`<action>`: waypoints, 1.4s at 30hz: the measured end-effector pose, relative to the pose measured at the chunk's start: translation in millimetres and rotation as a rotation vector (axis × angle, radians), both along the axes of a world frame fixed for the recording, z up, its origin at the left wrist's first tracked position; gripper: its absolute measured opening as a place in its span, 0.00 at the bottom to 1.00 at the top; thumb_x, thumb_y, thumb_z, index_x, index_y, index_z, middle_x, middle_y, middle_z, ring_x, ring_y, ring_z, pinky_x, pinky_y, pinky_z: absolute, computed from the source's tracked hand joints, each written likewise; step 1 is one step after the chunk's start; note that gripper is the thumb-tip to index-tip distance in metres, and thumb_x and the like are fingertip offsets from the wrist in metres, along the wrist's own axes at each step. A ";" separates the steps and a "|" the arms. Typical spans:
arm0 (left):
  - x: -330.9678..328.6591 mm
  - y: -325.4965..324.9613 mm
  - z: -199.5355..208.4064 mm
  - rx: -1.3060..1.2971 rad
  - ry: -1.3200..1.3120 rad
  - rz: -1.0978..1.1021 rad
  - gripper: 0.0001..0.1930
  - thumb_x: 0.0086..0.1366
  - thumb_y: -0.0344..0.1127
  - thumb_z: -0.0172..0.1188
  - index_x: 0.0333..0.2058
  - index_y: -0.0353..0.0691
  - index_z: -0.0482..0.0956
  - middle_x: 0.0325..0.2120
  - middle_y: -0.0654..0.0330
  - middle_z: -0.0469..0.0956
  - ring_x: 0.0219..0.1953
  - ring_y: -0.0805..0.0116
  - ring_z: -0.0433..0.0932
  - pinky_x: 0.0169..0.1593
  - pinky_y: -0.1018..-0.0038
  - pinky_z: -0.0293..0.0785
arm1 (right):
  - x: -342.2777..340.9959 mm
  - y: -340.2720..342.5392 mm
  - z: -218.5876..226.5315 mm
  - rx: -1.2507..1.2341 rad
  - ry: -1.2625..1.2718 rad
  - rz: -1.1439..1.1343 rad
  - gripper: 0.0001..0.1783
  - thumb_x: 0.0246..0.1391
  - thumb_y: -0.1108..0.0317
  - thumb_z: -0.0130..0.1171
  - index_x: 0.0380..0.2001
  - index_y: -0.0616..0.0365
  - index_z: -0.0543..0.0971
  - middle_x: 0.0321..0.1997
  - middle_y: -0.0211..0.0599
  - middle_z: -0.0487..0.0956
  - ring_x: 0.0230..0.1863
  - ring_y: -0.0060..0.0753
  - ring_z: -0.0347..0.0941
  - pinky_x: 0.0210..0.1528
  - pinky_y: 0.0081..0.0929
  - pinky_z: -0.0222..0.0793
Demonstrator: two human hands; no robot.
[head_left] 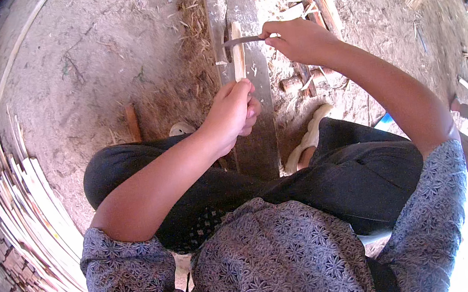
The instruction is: The person sits on the ground and uses a curved knife to shave and shape a small piece of wood held against a wooden block. They repeatedly scrape the wood to remove thin shavings, rotating the piece to work different sides.
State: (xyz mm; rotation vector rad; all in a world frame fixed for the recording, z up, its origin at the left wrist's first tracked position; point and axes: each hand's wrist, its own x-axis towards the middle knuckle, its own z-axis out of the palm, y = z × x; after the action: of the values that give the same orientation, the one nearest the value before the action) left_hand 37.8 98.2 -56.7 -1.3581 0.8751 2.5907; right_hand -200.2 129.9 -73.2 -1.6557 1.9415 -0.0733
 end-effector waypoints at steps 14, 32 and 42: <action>-11.2 12.7 4.2 -0.104 -0.163 0.013 0.10 0.76 0.45 0.43 0.37 0.48 0.64 0.15 0.71 0.59 0.11 0.79 0.53 0.15 0.75 0.47 | 18.8 25.0 32.5 0.070 0.026 -0.011 0.13 0.68 0.56 0.50 0.47 0.46 0.79 0.29 0.44 0.82 0.35 0.51 0.82 0.40 0.49 0.76; -6.4 16.4 -29.8 -0.166 -0.063 0.012 0.13 0.73 0.46 0.46 0.45 0.43 0.69 0.18 0.66 0.67 0.15 0.76 0.60 0.19 0.75 0.56 | 16.6 26.6 24.2 0.068 0.026 0.000 0.16 0.69 0.51 0.48 0.51 0.45 0.77 0.31 0.45 0.84 0.29 0.46 0.83 0.38 0.47 0.78; -16.8 12.1 -19.4 -0.031 0.042 0.173 0.11 0.73 0.46 0.45 0.45 0.48 0.67 0.16 0.71 0.58 0.14 0.77 0.56 0.19 0.75 0.53 | 0.5 42.2 29.1 0.025 -0.205 0.020 0.21 0.65 0.60 0.52 0.59 0.52 0.74 0.34 0.49 0.83 0.36 0.47 0.83 0.44 0.43 0.76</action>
State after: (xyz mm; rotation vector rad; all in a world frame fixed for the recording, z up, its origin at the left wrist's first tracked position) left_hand 21.0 110.3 -76.1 -1.4535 0.8422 2.7543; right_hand -199.7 172.1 -44.1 -1.5849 1.7654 -0.2017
